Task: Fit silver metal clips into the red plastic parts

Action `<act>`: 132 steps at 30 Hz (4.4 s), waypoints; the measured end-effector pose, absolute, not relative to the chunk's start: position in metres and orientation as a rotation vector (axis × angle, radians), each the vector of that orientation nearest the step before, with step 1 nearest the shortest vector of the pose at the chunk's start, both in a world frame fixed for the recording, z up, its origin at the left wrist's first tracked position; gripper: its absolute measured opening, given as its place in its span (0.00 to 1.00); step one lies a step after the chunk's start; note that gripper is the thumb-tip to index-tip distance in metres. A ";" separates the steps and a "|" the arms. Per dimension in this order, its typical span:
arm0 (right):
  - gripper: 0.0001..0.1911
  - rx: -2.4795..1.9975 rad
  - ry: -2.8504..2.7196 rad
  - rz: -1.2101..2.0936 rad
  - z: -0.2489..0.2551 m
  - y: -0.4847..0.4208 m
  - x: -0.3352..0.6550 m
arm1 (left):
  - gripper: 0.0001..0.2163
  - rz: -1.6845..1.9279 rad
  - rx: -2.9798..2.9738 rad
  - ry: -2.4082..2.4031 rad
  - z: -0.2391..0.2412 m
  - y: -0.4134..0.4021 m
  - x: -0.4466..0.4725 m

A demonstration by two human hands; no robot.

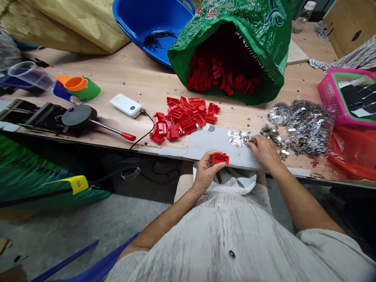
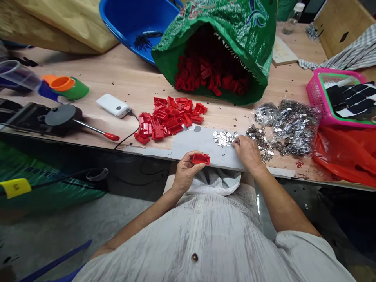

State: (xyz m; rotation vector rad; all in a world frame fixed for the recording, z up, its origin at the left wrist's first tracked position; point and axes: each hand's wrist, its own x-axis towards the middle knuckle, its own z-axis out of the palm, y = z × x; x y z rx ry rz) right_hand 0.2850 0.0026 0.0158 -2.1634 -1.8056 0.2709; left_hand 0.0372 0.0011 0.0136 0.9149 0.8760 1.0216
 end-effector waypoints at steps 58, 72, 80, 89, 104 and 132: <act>0.12 -1.123 -2.434 0.238 0.081 -0.040 0.234 | 0.25 0.732 0.906 0.655 0.040 0.017 0.049; 0.14 -1.448 -1.887 0.662 0.053 -0.043 0.244 | 0.22 0.782 1.095 0.623 0.017 0.026 0.039; 0.15 -1.615 -1.928 0.597 0.026 -0.040 0.241 | 0.16 0.754 1.692 0.783 0.009 0.050 0.032; 0.12 -1.612 -2.020 0.557 0.021 -0.029 0.237 | 0.18 0.688 1.803 0.759 0.004 0.059 0.036; 0.09 -1.772 -2.014 0.370 0.021 -0.033 0.215 | 0.14 0.700 1.795 0.779 0.003 0.060 0.037; 0.22 -1.560 -1.904 0.964 0.044 -0.046 0.227 | 0.15 0.914 0.874 0.671 0.019 0.018 0.041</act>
